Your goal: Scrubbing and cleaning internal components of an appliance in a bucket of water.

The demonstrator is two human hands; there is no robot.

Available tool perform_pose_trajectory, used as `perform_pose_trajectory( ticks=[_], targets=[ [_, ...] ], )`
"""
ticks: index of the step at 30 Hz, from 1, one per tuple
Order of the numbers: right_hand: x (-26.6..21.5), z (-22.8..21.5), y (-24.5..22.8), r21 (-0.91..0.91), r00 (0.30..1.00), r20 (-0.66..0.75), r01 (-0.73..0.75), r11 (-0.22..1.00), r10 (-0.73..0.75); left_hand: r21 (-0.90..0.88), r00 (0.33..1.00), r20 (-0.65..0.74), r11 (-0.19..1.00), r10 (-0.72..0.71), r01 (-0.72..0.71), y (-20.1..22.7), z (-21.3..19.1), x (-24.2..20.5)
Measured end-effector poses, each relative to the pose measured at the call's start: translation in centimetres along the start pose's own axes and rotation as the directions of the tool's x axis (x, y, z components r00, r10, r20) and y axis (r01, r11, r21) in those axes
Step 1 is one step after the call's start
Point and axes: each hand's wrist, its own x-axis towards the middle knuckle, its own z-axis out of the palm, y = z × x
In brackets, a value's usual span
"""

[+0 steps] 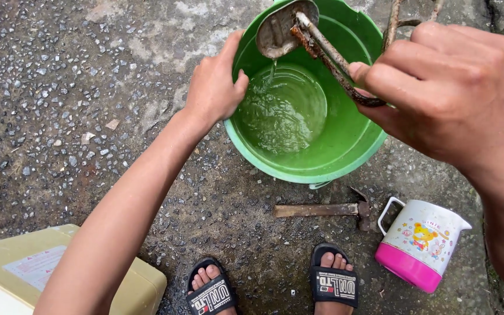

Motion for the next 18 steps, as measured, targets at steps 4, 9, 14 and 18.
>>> perform_pose_trajectory(
  ticks=[4, 9, 14, 18],
  targets=[
    [0.3, 2.9, 0.9, 0.039, 0.995, 0.094, -0.044, 0.998, 0.040, 0.053, 0.999, -0.022, 0.998, 0.036, -0.035, -1.0, 0.6, 1.3],
    [-0.6, 6.3, 0.3, 0.185, 0.995, -0.046, -0.077, 0.980, 0.087, 0.371, 0.986, -0.159, 0.928, 0.046, 0.017, -1.9, 1.1, 2.6],
    [-1.6, 7.7, 1.3, 0.036, 0.972, -0.235, 0.010, 0.999, -0.001, 0.373, 0.972, -0.233, 0.926, 0.032, 0.059, -3.5, 1.7, 3.3],
    [-0.8, 6.0, 1.7, -0.047, 0.910, -0.407, 0.065, 0.997, -0.078, 0.347, 0.905, -0.379, 0.936, 0.193, -0.054, -3.4, 1.8, 3.8]
  ],
)
